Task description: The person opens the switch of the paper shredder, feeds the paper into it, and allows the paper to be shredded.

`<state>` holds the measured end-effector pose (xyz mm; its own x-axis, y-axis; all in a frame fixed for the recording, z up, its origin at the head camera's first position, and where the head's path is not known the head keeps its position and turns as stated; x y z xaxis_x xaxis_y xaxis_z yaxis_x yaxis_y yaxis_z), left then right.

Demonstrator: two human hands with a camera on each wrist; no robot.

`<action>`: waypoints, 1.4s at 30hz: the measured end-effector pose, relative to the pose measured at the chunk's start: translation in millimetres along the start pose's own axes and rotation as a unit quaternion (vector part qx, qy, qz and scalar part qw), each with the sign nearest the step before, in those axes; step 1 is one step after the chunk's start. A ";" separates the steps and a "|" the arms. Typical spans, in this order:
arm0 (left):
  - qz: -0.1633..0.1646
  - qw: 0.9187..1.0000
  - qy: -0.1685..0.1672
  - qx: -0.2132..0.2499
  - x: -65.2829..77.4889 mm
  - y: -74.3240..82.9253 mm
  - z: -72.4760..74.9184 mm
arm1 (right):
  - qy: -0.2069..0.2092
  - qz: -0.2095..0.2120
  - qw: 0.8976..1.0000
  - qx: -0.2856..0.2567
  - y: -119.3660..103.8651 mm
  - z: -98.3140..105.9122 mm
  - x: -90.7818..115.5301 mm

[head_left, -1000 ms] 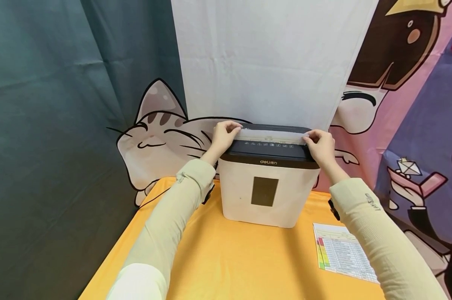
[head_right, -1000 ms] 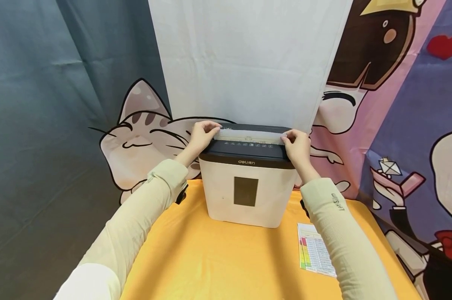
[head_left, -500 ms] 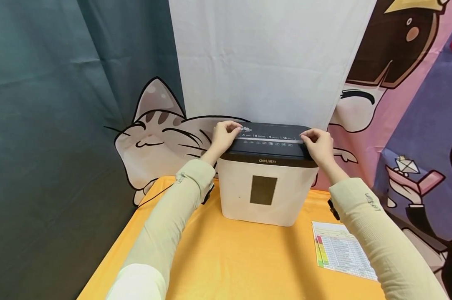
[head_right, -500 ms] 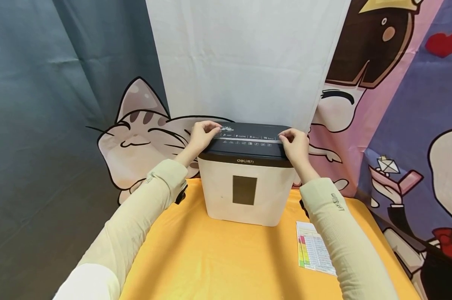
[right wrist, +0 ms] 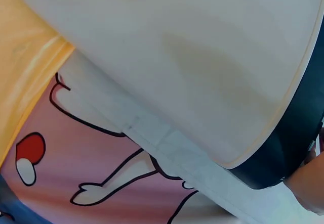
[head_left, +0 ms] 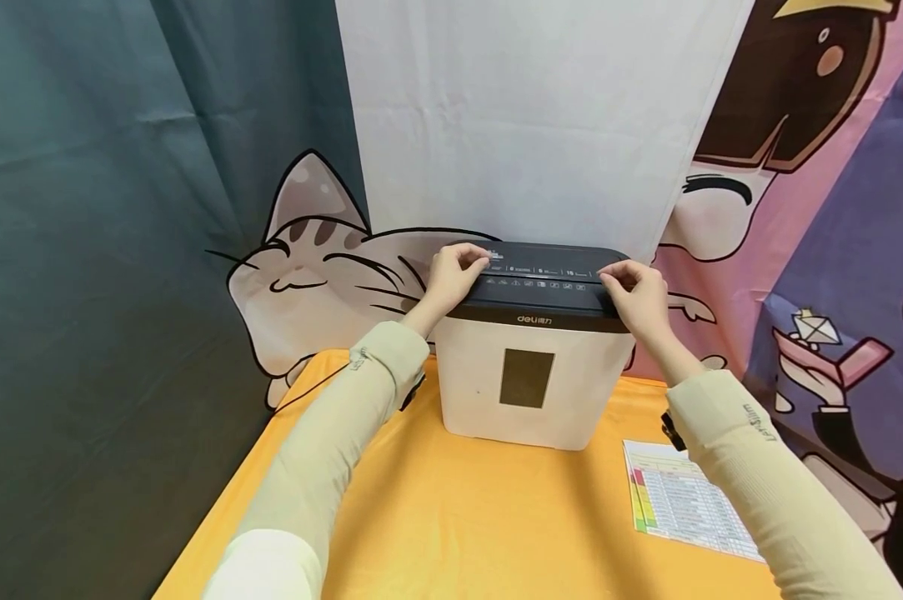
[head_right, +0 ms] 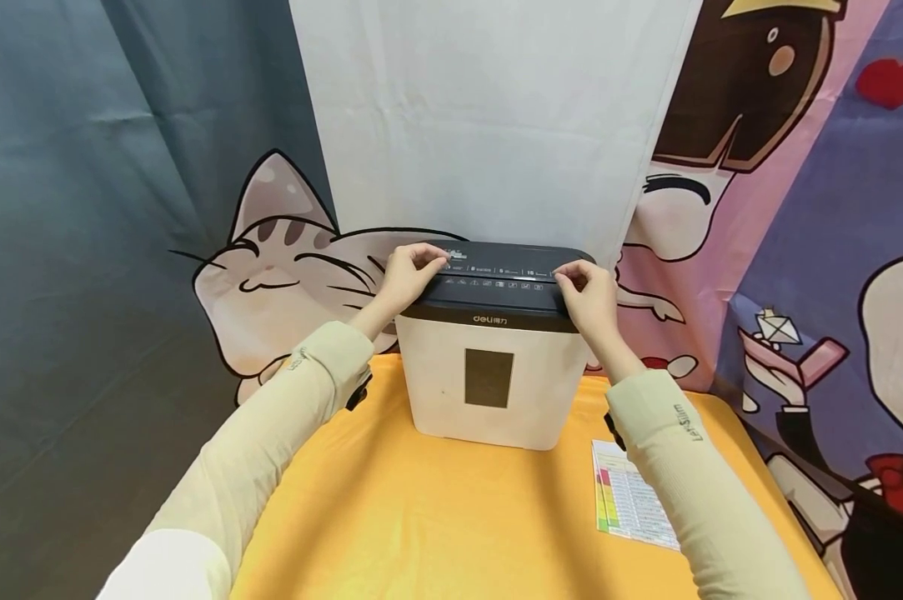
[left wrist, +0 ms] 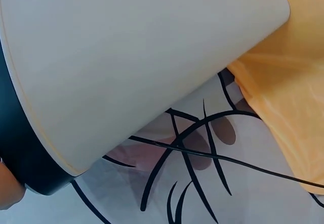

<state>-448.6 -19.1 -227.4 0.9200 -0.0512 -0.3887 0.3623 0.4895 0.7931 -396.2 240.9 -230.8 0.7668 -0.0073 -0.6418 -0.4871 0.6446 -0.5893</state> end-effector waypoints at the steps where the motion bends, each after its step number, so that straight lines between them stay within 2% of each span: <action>1: -0.003 1.000 0.000 0.001 0.3 0.7 -0.1 | 0.002 0.001 1.000 -0.002 -0.5 1.2 0.7; 7: -0.015 1.000 -0.007 0.015 6.1 4.1 1.7 | 0.005 0.012 1.000 -0.019 -5.3 6.6 7.4; 10: -0.026 0.999 -0.013 0.024 12.7 4.3 5.7 | 0.002 0.032 0.999 -0.018 -10.1 9.6 14.5; 13: -0.036 0.999 -0.018 0.037 21.4 1.6 12.4 | 0.003 0.067 0.998 -0.019 -17.5 14.3 22.1; 16: -0.031 0.997 -0.026 0.070 31.4 -4.9 19.0 | 0.016 0.098 0.995 -0.027 -24.0 20.3 28.3; 20: -0.039 0.994 -0.023 0.101 46.4 -8.5 28.2 | 0.035 0.109 0.992 -0.043 -25.6 27.0 35.4; 23: -0.054 0.993 -0.014 0.107 58.3 -4.3 34.0 | 0.047 0.106 0.992 -0.054 -26.3 32.6 41.7; 25: -0.057 0.993 -0.011 0.105 68.8 4.8 37.1 | 0.050 0.101 0.992 -0.055 -29.3 37.1 47.0; 29: -0.049 0.994 -0.022 0.100 88.0 20.7 35.8 | 0.051 0.084 0.994 -0.047 -30.7 44.4 58.2; 32: -0.039 0.993 -0.037 0.108 99.4 24.0 29.3 | 0.053 0.071 0.995 -0.039 -15.2 46.4 65.4; 37: -0.038 0.991 -0.052 0.116 116.4 21.3 15.8 | 0.066 0.044 0.996 -0.031 27.0 50.4 77.5; 42: -0.031 0.989 -0.057 0.131 122.7 10.2 0.2 | 0.087 0.008 0.996 -0.020 56.1 60.0 94.4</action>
<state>-332.0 -20.6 -266.9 0.9001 -0.1798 -0.3967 0.4313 0.2399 0.8697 -326.1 322.3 -295.0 0.6763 -0.1312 -0.7248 -0.5184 0.6144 -0.5949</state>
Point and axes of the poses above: each hand's wrist, its own x-axis away from the middle knuckle, its own z-axis out of the back of the hand, y = z × x, the point moved 10 cm from there along -x, towards the middle knuckle, and after that the axes turned 8 degrees about z, right-handed, at the moved point
